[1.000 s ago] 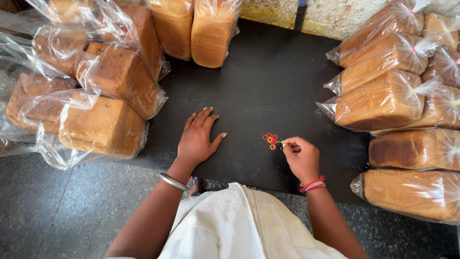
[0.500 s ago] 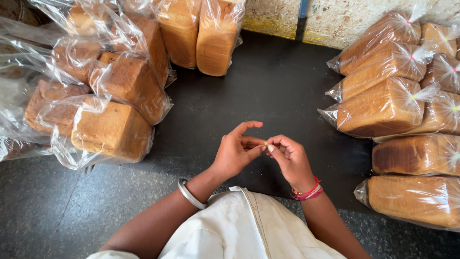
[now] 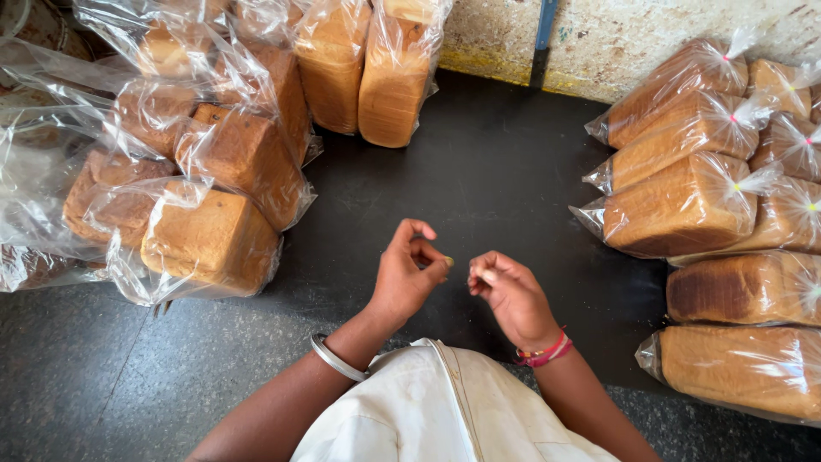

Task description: The person places a loaf of bread into a plastic bag, twists the open end of the bag, and secures it by wrapping a rubber band around the twist.

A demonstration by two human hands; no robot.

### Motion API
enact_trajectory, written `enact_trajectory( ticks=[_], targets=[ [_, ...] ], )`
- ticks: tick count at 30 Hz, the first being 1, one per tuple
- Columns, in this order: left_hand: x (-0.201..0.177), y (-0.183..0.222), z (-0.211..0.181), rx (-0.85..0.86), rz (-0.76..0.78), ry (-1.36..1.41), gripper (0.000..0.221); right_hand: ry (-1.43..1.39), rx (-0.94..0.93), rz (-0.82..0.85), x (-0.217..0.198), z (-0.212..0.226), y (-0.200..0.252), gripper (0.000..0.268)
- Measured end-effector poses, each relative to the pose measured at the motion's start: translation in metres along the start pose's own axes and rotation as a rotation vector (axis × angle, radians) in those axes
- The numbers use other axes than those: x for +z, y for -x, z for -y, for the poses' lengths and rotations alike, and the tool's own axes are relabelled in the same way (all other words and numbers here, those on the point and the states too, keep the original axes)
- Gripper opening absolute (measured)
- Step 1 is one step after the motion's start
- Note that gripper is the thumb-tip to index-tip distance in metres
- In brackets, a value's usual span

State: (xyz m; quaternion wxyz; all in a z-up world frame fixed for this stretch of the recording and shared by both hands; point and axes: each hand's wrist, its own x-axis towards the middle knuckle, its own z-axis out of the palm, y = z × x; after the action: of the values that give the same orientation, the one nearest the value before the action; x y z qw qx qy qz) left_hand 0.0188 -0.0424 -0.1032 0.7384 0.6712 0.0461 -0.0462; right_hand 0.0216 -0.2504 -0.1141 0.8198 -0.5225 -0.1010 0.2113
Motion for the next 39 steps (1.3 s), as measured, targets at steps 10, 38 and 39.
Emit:
enact_trajectory(
  ticks=[10,38,39],
  targets=[
    [-0.007,0.002,-0.007,0.212,0.136,-0.063,0.041,0.328,0.024,-0.195,0.015,0.004,-0.013,0.017],
    [-0.005,-0.039,-0.014,-0.287,0.536,0.318,0.041,0.015,-0.002,0.265,-0.002,0.039,-0.053,0.062],
    [-0.009,-0.044,-0.023,-0.154,0.552,0.17,0.042,0.109,-0.019,0.266,0.0,0.037,-0.057,0.064]
  ],
)
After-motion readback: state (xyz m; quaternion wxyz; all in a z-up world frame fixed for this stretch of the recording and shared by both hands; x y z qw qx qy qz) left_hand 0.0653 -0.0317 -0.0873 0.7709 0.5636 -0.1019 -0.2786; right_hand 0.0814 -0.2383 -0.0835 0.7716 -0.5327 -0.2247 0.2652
